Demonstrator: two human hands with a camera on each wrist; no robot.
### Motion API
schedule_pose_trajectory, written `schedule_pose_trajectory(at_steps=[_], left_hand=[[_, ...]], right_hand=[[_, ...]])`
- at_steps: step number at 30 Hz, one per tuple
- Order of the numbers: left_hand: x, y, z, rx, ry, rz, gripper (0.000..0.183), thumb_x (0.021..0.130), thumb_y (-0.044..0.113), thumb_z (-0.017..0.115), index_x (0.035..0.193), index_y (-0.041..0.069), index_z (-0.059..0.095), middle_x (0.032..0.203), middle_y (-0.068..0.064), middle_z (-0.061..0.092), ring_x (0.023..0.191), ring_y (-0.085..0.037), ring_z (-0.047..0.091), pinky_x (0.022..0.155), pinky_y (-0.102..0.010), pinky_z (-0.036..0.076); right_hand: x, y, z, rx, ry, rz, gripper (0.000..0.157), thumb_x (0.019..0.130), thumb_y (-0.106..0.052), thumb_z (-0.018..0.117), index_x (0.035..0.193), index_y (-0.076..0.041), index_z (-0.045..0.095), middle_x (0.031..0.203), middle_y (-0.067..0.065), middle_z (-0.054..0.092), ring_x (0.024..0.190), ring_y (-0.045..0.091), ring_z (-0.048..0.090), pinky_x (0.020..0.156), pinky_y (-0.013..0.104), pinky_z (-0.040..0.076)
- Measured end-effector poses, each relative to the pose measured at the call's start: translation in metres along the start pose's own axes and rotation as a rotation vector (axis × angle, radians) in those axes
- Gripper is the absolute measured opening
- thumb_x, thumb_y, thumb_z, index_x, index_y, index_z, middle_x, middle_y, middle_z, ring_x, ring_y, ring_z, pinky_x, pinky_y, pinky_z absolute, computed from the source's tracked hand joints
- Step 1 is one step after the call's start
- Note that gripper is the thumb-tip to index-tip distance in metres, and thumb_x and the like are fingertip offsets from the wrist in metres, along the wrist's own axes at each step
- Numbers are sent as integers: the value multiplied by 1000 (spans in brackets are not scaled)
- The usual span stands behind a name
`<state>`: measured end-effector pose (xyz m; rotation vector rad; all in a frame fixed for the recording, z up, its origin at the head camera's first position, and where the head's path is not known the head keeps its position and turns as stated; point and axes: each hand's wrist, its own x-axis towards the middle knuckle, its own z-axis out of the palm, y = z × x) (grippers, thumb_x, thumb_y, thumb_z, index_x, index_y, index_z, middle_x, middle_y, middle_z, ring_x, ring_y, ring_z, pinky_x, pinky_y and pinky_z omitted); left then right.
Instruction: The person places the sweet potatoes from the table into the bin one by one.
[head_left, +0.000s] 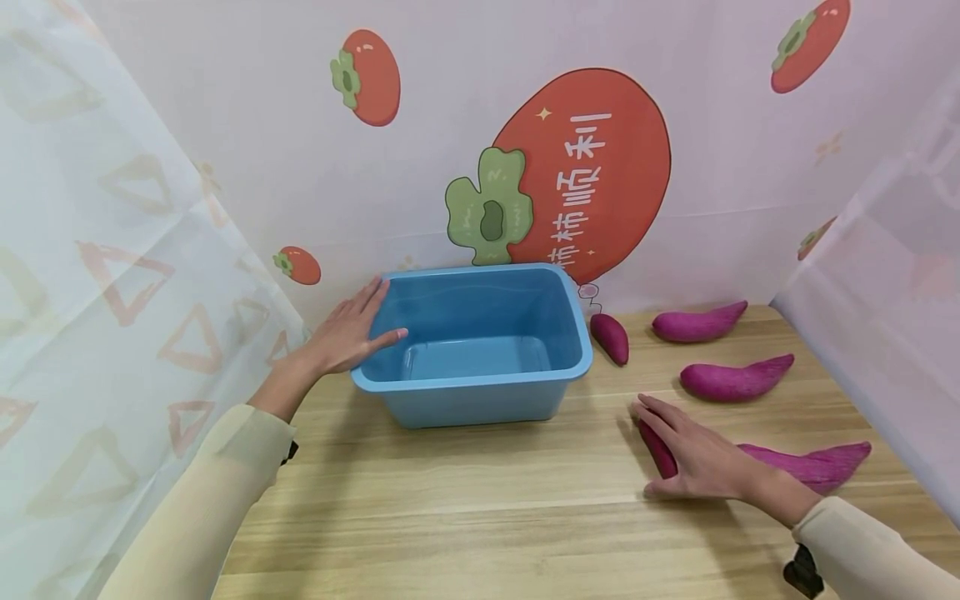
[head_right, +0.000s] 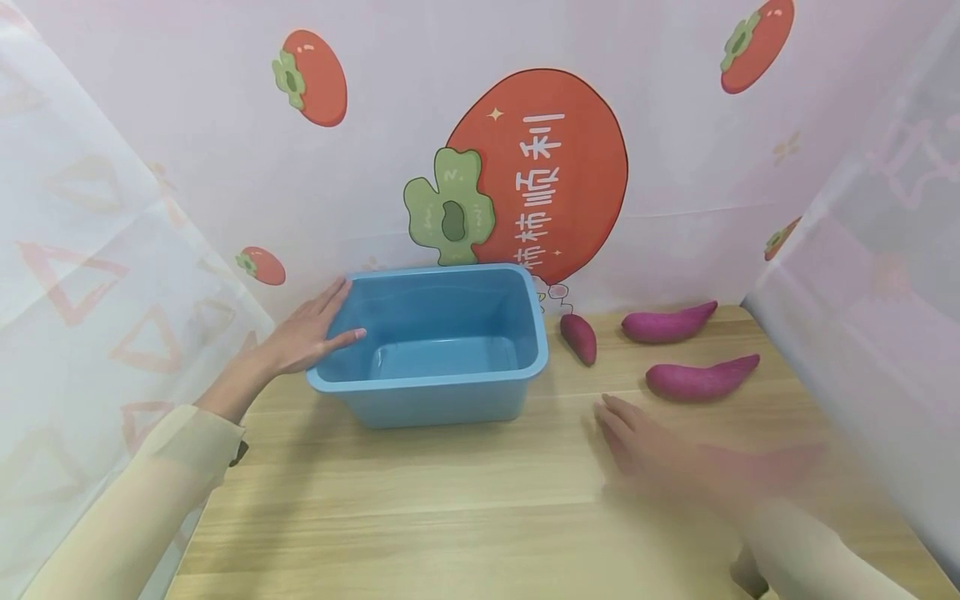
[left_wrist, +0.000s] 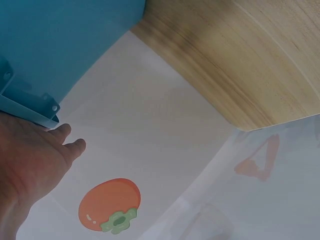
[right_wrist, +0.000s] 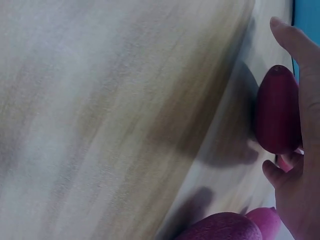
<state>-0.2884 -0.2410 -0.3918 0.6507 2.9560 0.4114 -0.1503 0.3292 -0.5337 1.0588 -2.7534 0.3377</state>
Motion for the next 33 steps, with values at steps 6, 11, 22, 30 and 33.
schedule_pose_trajectory(at_steps=[6, 11, 22, 30, 33], left_hand=[[0, 0, 0, -3, 3, 1, 97, 105, 60, 47, 170, 7, -1, 178, -17, -2, 163, -43, 4, 128, -68, 9], [0, 1, 0, -7, 1, 3, 97, 105, 59, 47, 170, 7, -2, 178, -17, -3, 163, -43, 5, 128, -68, 9], [1, 0, 1, -11, 2, -9, 97, 104, 59, 47, 170, 7, -1, 178, -16, -3, 163, -43, 5, 128, -69, 10], [1, -1, 2, -16, 7, -11, 98, 104, 60, 47, 170, 7, -2, 178, -16, -4, 163, -43, 5, 128, -69, 10], [1, -1, 2, -15, 8, -10, 97, 104, 60, 47, 170, 7, -2, 178, -16, -4, 163, -43, 5, 128, -68, 10]], right_hand=[[-1, -2, 2, 29, 5, 9, 117, 75, -68, 87, 157, 2, 44, 161, 26, 41, 139, 38, 51, 96, 55, 58], [-1, -3, 5, 20, 21, 10, 117, 74, -66, 90, 157, 4, 44, 161, 27, 41, 139, 38, 51, 100, 51, 57], [-1, -2, 8, 92, 39, 21, 110, 76, -47, 94, 159, 3, 41, 161, 28, 41, 140, 42, 49, 115, 4, 6], [-4, 4, 13, 81, 76, 21, 100, 72, -25, 91, 157, 1, 45, 158, 25, 44, 137, 34, 50, 113, 4, 15], [-5, 4, 14, 103, 97, 11, 99, 68, -18, 88, 155, 3, 46, 155, 26, 46, 135, 34, 50, 113, 3, 13]])
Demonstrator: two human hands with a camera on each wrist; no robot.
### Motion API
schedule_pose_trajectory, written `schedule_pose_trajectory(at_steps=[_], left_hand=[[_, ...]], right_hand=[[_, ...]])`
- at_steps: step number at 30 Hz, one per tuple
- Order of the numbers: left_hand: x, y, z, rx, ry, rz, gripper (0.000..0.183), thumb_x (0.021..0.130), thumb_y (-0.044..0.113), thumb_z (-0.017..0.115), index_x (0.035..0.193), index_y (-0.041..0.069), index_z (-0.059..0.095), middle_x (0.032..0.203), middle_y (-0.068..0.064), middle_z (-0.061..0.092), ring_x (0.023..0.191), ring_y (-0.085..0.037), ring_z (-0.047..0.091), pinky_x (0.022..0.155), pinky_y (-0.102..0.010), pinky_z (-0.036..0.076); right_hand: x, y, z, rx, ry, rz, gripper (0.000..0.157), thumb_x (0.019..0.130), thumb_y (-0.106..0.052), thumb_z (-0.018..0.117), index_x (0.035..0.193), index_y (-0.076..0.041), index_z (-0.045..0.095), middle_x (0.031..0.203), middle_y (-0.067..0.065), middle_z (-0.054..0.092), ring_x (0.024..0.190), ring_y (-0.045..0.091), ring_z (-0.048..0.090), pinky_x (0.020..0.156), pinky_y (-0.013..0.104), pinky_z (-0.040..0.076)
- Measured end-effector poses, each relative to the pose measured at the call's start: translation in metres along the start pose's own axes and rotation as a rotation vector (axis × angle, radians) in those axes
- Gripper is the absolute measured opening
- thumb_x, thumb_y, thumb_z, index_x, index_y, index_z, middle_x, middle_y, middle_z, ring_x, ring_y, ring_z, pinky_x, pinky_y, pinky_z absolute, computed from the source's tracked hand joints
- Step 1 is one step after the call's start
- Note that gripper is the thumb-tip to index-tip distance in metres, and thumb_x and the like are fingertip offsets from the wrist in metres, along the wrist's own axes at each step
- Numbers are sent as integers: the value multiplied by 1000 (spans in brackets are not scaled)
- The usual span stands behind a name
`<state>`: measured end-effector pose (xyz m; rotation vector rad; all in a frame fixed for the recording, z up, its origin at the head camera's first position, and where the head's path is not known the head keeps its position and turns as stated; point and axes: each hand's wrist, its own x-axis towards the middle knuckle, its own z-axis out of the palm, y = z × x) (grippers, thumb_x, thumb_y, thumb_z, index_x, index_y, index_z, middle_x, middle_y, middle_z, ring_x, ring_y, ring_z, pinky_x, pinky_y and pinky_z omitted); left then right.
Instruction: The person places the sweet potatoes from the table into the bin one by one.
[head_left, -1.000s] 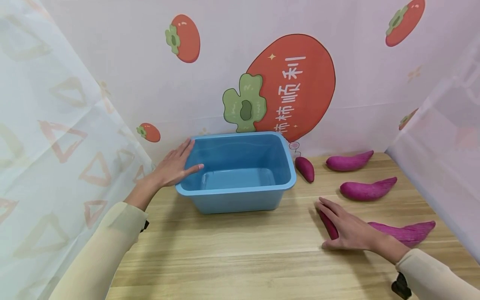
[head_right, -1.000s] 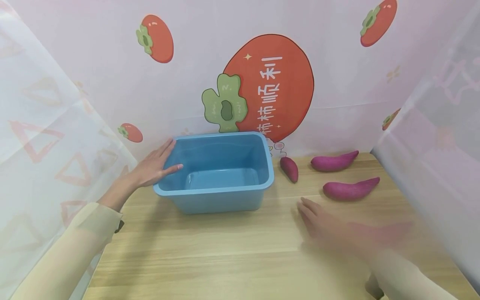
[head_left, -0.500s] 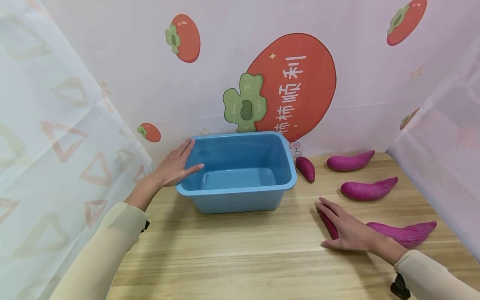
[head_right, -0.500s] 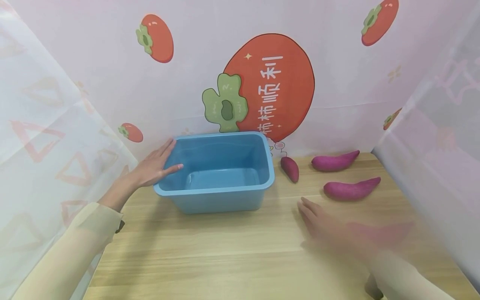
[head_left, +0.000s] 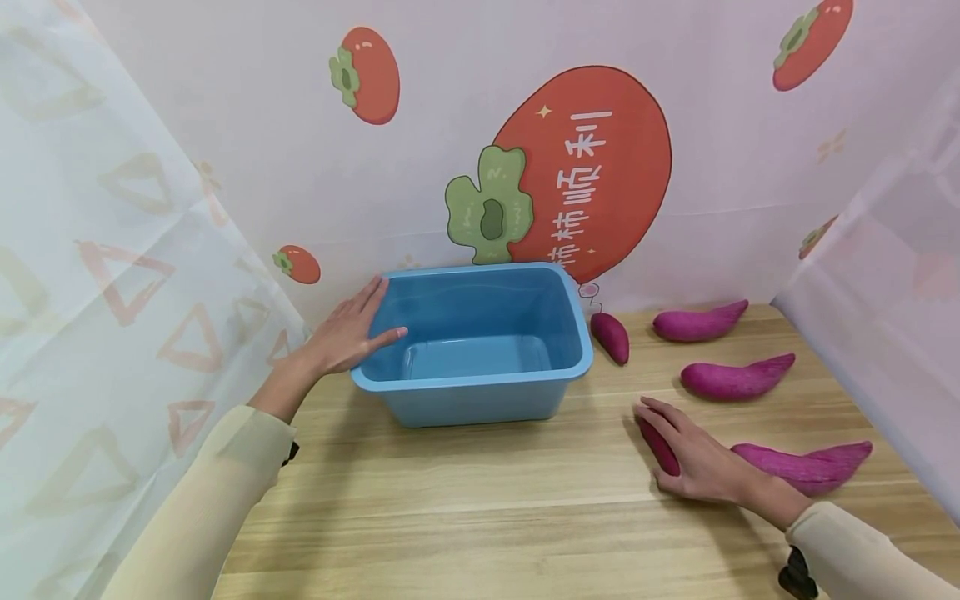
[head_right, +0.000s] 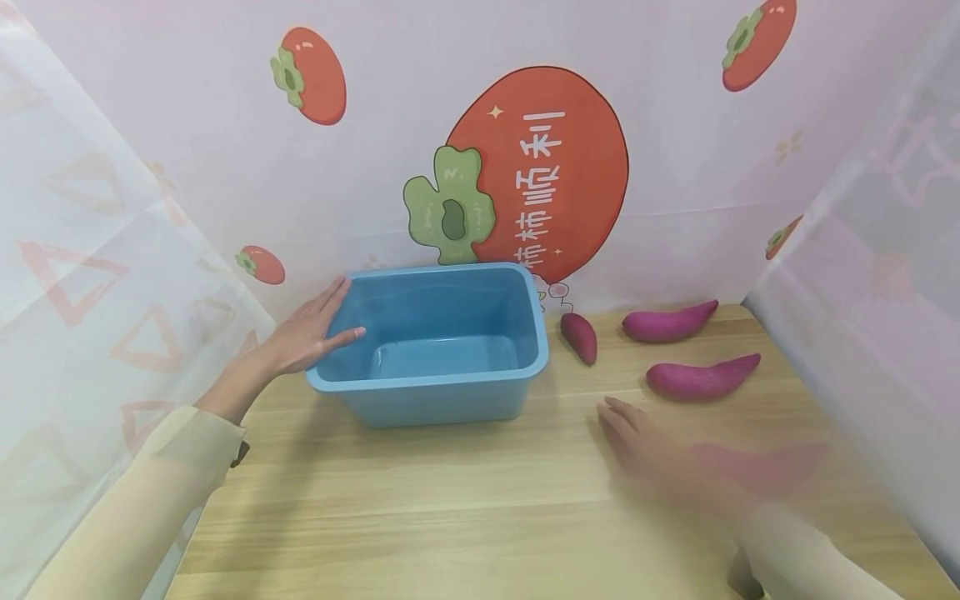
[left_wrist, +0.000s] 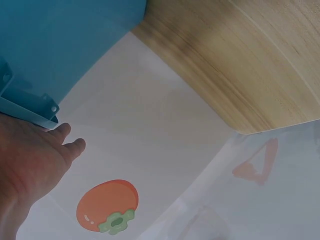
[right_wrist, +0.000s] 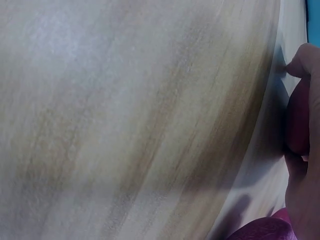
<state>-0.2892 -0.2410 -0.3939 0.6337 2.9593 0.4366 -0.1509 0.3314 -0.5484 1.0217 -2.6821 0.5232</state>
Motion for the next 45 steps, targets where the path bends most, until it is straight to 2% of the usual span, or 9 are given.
schedule_pose_trajectory(at_steps=[6, 16, 18, 27, 32, 35, 37, 41, 45], left_hand=[[-2, 2, -1, -10, -2, -6, 97, 105, 59, 47, 170, 6, -2, 178, -16, -3, 163, -43, 5, 128, -67, 11], [-2, 3, -2, -15, -3, 0, 97, 105, 59, 46, 170, 7, -2, 178, -16, -3, 163, -43, 6, 128, -68, 12], [-2, 3, -2, -15, -3, 0, 97, 105, 60, 46, 170, 7, -2, 178, -16, -3, 163, -42, 6, 128, -68, 12], [-1, 1, -1, -10, -1, -9, 97, 105, 60, 47, 170, 8, -2, 178, -15, -3, 163, -43, 6, 128, -68, 13], [-2, 2, -1, -4, 0, -9, 97, 104, 60, 47, 170, 7, -1, 178, -16, -2, 163, -43, 7, 127, -68, 14], [-2, 2, 0, 1, 0, -9, 97, 104, 61, 47, 170, 7, -1, 178, -16, -2, 163, -43, 7, 127, -68, 14], [-1, 2, 0, 5, -1, -9, 97, 104, 61, 46, 170, 7, -1, 178, -16, -2, 163, -43, 7, 127, -68, 13], [-1, 2, 0, 4, -4, -11, 98, 104, 62, 46, 170, 7, -2, 178, -16, -2, 163, -43, 6, 128, -68, 13], [-2, 2, -1, 2, -5, -11, 98, 104, 61, 46, 170, 7, -2, 178, -15, -3, 163, -42, 6, 128, -68, 12]], right_hand=[[1, -1, -1, 15, 27, -7, 98, 61, -14, 83, 152, 4, 50, 151, 27, 48, 132, 36, 51, 112, 2, 11], [8, -8, -10, 32, 67, -16, 93, 59, -10, 81, 146, 7, 54, 145, 26, 52, 127, 35, 54, 115, 6, 21], [9, -6, -9, 49, 80, -35, 93, 58, -10, 81, 146, 8, 54, 144, 27, 53, 127, 36, 53, 116, 4, 15], [16, -9, -16, 58, 79, -25, 94, 61, -13, 81, 148, 6, 51, 146, 26, 52, 125, 35, 54, 113, 3, 16], [20, -10, -22, 12, 93, -12, 93, 61, -14, 82, 147, 4, 53, 145, 21, 53, 122, 33, 57, 105, 18, 41], [22, -9, -25, -9, 93, -5, 93, 61, -13, 84, 147, 4, 54, 145, 19, 54, 120, 30, 58, 98, 23, 47], [24, -8, -27, -5, 90, -2, 92, 61, -12, 83, 147, 4, 53, 145, 19, 53, 120, 29, 58, 102, 16, 42], [31, -8, -33, 29, 99, -18, 92, 61, -10, 82, 147, 6, 52, 145, 22, 53, 123, 34, 56, 111, 4, 20], [38, -9, -42, 41, 113, -31, 93, 60, -10, 81, 147, 6, 52, 145, 24, 54, 125, 37, 54, 112, 4, 16]])
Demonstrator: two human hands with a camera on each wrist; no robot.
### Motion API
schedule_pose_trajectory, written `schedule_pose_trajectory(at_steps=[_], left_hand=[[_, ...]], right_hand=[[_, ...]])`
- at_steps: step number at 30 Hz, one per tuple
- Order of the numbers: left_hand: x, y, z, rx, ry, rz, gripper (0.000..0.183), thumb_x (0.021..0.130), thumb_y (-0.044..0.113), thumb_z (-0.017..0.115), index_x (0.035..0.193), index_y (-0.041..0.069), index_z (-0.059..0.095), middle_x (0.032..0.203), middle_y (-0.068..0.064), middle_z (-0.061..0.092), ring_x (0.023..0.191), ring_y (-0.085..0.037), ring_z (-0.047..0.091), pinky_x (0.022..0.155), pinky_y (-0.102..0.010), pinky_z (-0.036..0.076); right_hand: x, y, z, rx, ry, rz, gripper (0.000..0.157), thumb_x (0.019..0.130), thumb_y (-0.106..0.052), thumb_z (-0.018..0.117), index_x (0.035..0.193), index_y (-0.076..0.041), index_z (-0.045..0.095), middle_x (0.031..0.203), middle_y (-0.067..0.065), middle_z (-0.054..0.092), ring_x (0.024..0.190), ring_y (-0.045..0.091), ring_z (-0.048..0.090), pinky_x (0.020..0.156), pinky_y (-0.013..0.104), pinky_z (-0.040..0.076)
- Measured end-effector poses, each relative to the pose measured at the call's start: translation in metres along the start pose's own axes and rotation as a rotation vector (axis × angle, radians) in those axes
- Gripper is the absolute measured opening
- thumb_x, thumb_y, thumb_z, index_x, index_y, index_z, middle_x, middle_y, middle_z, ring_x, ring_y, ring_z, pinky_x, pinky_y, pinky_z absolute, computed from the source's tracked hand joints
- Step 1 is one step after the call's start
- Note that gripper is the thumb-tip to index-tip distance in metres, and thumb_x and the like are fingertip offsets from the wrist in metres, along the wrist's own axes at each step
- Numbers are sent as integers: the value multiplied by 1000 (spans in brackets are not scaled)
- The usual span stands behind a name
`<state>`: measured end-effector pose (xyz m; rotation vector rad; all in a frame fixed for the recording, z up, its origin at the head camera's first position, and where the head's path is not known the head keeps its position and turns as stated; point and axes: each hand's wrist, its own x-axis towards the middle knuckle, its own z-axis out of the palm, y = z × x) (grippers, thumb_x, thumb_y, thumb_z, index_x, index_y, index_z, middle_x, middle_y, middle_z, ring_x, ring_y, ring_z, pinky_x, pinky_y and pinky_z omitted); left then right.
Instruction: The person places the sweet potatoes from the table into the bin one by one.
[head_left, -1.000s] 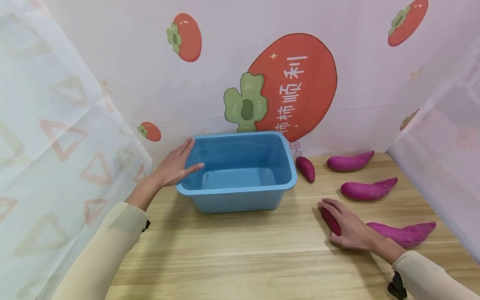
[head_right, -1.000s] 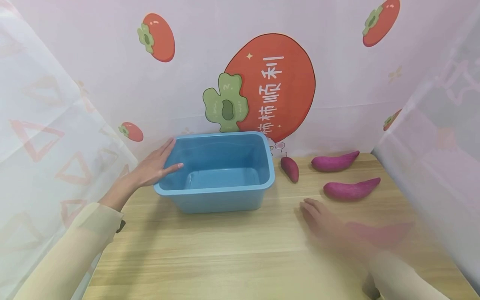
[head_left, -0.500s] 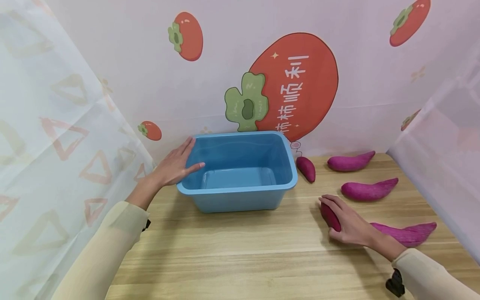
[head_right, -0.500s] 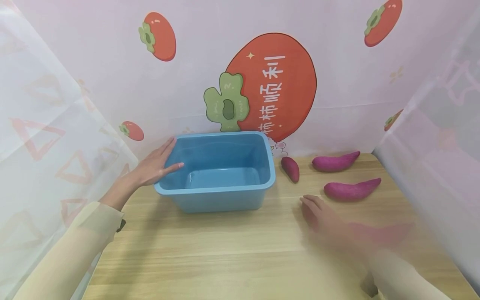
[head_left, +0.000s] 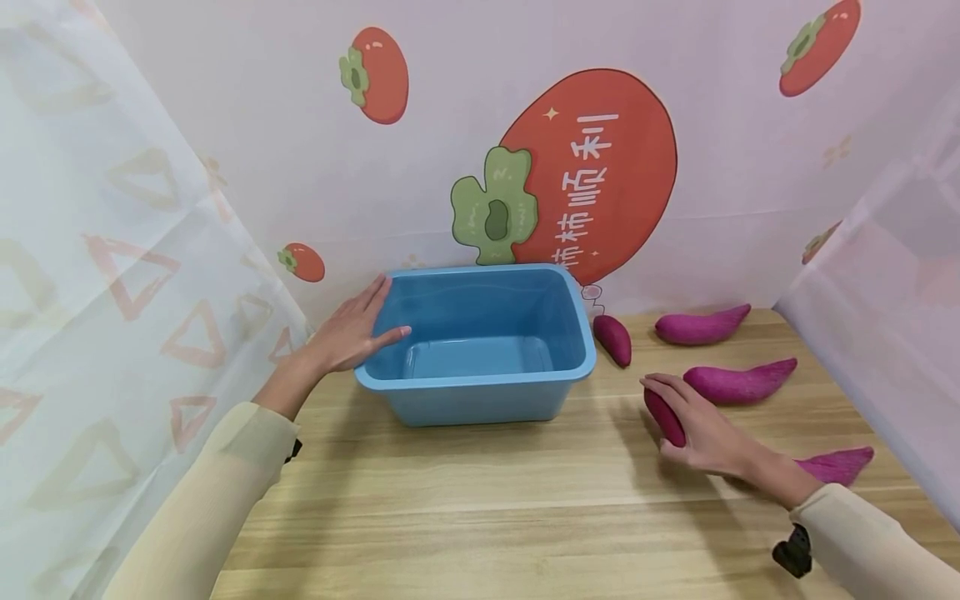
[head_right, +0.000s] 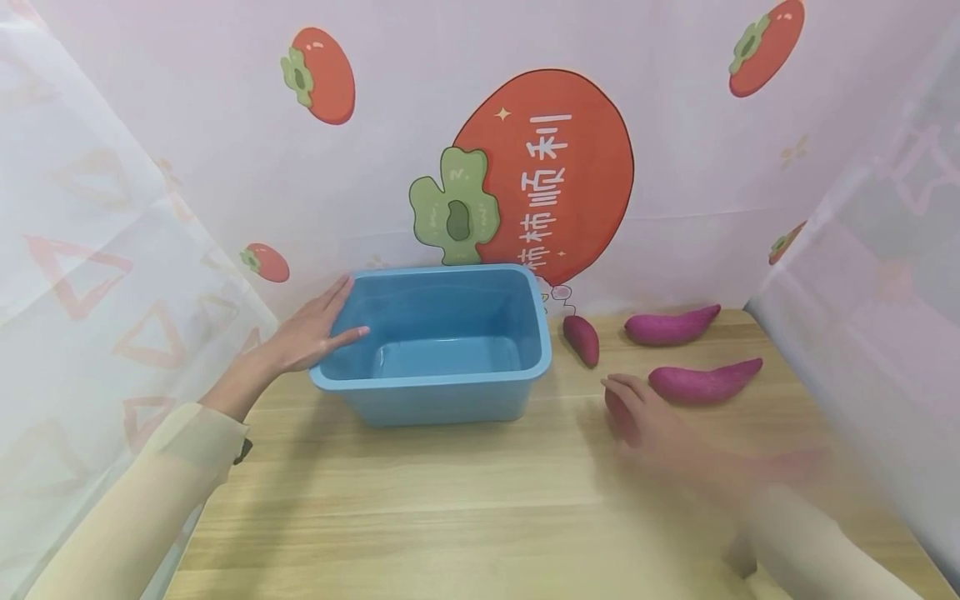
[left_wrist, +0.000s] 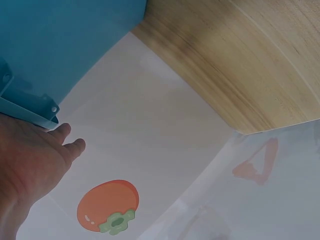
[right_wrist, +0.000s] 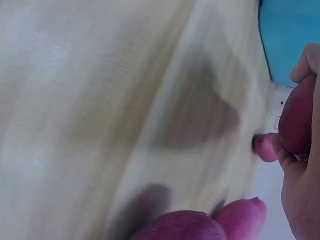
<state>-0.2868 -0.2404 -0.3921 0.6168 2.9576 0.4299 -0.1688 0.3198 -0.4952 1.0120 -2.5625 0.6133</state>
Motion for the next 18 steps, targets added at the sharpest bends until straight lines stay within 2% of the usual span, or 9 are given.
schedule_pose_trajectory(at_steps=[5, 9, 12, 16, 18], left_hand=[[0, 0, -1, 2, 0, 1, 98, 104, 62, 46, 170, 7, -2, 178, -15, -3, 163, -42, 6, 128, -67, 13], [0, 0, -1, 0, -1, 1, 98, 104, 62, 47, 170, 7, -1, 178, -16, -2, 163, -42, 6, 128, -68, 13], [-1, -1, -1, -4, -4, -1, 98, 104, 62, 47, 170, 7, -1, 178, -15, -3, 163, -42, 5, 128, -67, 12], [-1, -1, -1, -10, -7, -5, 99, 104, 63, 45, 170, 7, -3, 179, -14, -4, 164, -41, 4, 129, -66, 10], [-1, -1, -1, -12, -8, -5, 99, 104, 64, 45, 170, 7, -4, 179, -14, -4, 164, -40, 4, 129, -65, 10]], right_hand=[[8, -2, -9, -14, -2, 1, 92, 62, -12, 80, 147, 7, 51, 144, 25, 54, 125, 39, 55, 111, 5, 18], [13, -1, -13, -47, -1, 3, 91, 62, -14, 80, 147, 6, 52, 144, 24, 54, 121, 38, 58, 107, 18, 35], [17, -1, -17, -63, 8, -7, 90, 62, -14, 79, 146, 5, 53, 144, 23, 55, 118, 36, 60, 100, 24, 40], [24, -1, -23, -52, 10, -18, 89, 64, -14, 79, 146, 6, 52, 144, 24, 54, 120, 37, 59, 104, 12, 32], [27, 1, -27, -51, 3, -18, 89, 65, -14, 79, 147, 6, 52, 145, 23, 54, 121, 37, 59, 105, 11, 31]])
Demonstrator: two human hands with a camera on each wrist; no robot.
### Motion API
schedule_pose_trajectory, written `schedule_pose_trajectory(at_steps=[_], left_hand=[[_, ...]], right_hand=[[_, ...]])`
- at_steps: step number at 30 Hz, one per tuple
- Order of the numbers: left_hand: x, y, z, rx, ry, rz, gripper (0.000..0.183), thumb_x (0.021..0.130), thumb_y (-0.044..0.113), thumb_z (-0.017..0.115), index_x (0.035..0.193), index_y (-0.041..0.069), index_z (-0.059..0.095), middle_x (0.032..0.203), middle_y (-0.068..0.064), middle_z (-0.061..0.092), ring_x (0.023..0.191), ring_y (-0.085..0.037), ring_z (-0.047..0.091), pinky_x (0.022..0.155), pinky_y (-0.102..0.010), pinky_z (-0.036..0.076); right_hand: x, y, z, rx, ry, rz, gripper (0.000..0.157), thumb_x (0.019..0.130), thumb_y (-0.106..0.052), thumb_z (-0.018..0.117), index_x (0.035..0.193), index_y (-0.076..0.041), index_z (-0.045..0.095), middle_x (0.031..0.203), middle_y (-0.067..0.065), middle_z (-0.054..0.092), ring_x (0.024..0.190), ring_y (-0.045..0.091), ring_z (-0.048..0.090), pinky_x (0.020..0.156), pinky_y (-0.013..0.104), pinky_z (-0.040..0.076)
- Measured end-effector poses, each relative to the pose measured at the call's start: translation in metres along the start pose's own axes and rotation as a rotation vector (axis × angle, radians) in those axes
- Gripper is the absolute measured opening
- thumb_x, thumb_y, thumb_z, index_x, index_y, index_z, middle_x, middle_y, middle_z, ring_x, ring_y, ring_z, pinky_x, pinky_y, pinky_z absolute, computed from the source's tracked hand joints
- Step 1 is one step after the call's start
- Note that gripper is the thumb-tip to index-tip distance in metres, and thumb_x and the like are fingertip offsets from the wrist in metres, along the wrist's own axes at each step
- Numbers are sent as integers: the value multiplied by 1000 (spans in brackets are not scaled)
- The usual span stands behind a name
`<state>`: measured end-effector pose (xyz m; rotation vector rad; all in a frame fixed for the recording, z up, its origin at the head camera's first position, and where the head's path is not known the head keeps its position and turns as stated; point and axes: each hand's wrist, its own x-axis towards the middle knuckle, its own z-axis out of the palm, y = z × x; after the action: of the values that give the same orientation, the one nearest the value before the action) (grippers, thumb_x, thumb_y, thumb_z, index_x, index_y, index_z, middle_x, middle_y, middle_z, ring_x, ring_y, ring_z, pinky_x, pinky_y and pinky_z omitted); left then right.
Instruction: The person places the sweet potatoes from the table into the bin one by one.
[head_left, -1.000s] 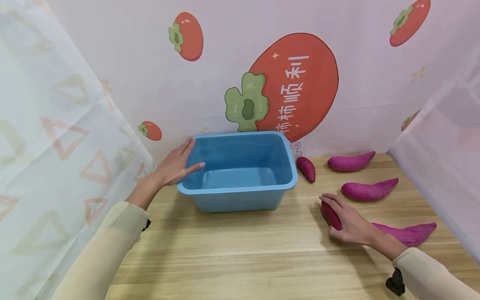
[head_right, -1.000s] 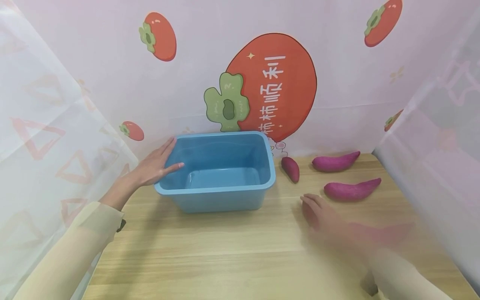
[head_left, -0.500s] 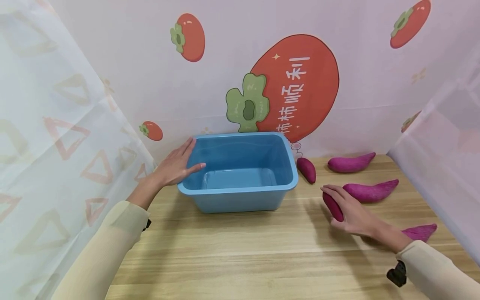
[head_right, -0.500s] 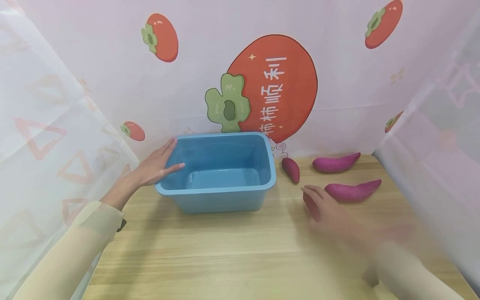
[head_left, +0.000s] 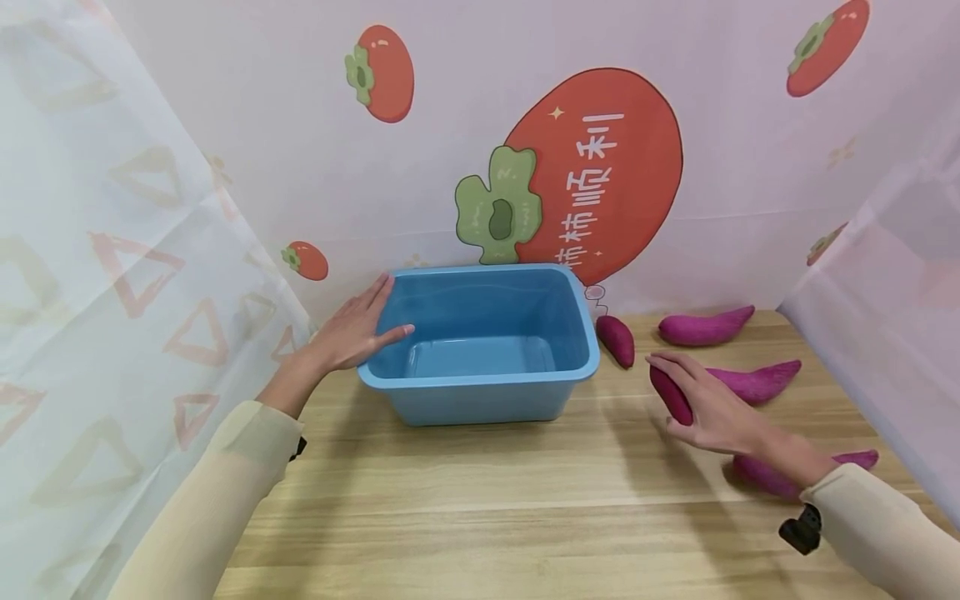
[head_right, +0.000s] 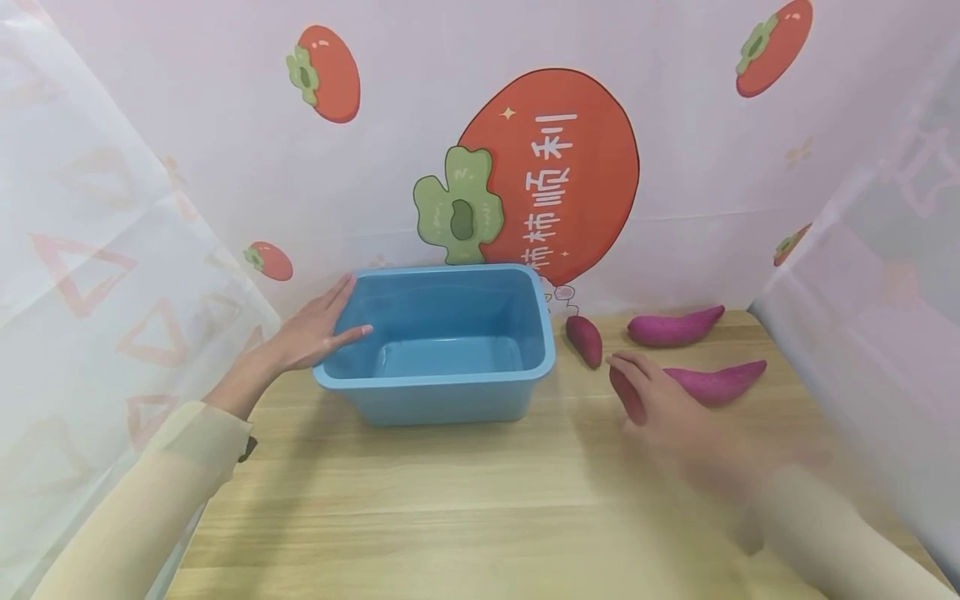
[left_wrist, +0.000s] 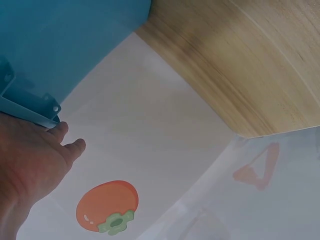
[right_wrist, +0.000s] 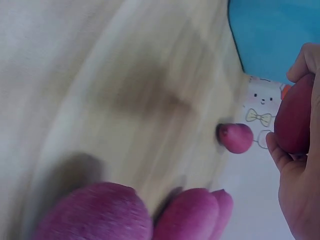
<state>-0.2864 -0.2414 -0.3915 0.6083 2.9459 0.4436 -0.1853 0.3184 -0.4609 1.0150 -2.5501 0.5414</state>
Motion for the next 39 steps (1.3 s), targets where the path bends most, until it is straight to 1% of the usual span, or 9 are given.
schedule_pose_trajectory(at_steps=[3, 6, 10, 13, 18, 22, 26, 32, 39], left_hand=[[0, 1, 0, -1, 1, 0, 99, 104, 64, 45, 170, 7, -4, 178, -15, -4, 164, -41, 4, 129, -65, 10], [1, 1, 0, -2, 4, -4, 99, 104, 63, 45, 170, 7, -4, 178, -14, -4, 164, -40, 4, 129, -65, 10], [2, 1, 1, -1, 2, -11, 99, 104, 64, 44, 170, 7, -4, 178, -14, -4, 164, -40, 5, 129, -65, 11], [2, 0, 1, 5, 1, -14, 99, 104, 65, 43, 170, 7, -5, 178, -14, -4, 164, -40, 4, 129, -65, 11], [2, 1, 1, 8, 3, -16, 99, 105, 64, 43, 169, 6, -5, 178, -15, -4, 164, -40, 4, 129, -65, 11], [1, 1, 1, 8, 4, -19, 99, 105, 63, 44, 169, 5, -4, 178, -15, -4, 164, -41, 5, 129, -65, 12], [1, 1, 1, 17, 6, -23, 99, 105, 64, 43, 169, 5, -4, 178, -15, -3, 164, -40, 5, 129, -64, 12], [1, 2, 2, 18, 8, -26, 99, 105, 63, 43, 169, 4, -3, 178, -16, -3, 164, -40, 5, 129, -64, 13], [1, 3, 2, 0, 21, -22, 103, 103, 69, 42, 169, 4, -1, 178, -17, -1, 163, -41, 7, 129, -65, 13]], right_hand=[[5, 4, -5, -18, -9, -4, 91, 65, -14, 80, 148, 5, 51, 146, 22, 52, 120, 35, 60, 100, 18, 39], [12, 6, -12, -4, -10, -20, 91, 64, -13, 79, 149, 5, 50, 147, 22, 51, 122, 35, 58, 100, 18, 39], [22, 9, -20, 35, 2, -56, 89, 65, -13, 76, 148, 7, 49, 145, 25, 51, 125, 40, 52, 109, 7, 24], [31, 8, -27, 32, 6, -75, 88, 65, -14, 76, 146, 9, 50, 143, 25, 52, 124, 42, 51, 110, 4, 19], [44, 6, -41, -33, -8, -76, 88, 67, -15, 77, 148, 7, 50, 145, 22, 53, 118, 33, 56, 97, 13, 39], [53, 5, -47, -66, -27, -58, 89, 67, -14, 79, 150, 3, 49, 146, 20, 52, 114, 27, 58, 86, 25, 48], [62, 3, -53, -75, -42, -43, 90, 68, -12, 79, 152, 1, 47, 147, 19, 51, 114, 25, 58, 84, 32, 50], [75, -2, -64, -65, -37, -83, 91, 67, -12, 79, 151, 3, 47, 146, 20, 51, 114, 29, 58, 80, 41, 54], [90, -7, -70, -48, -40, -104, 91, 68, -12, 80, 151, 4, 47, 146, 21, 52, 114, 28, 55, 76, 45, 58]])
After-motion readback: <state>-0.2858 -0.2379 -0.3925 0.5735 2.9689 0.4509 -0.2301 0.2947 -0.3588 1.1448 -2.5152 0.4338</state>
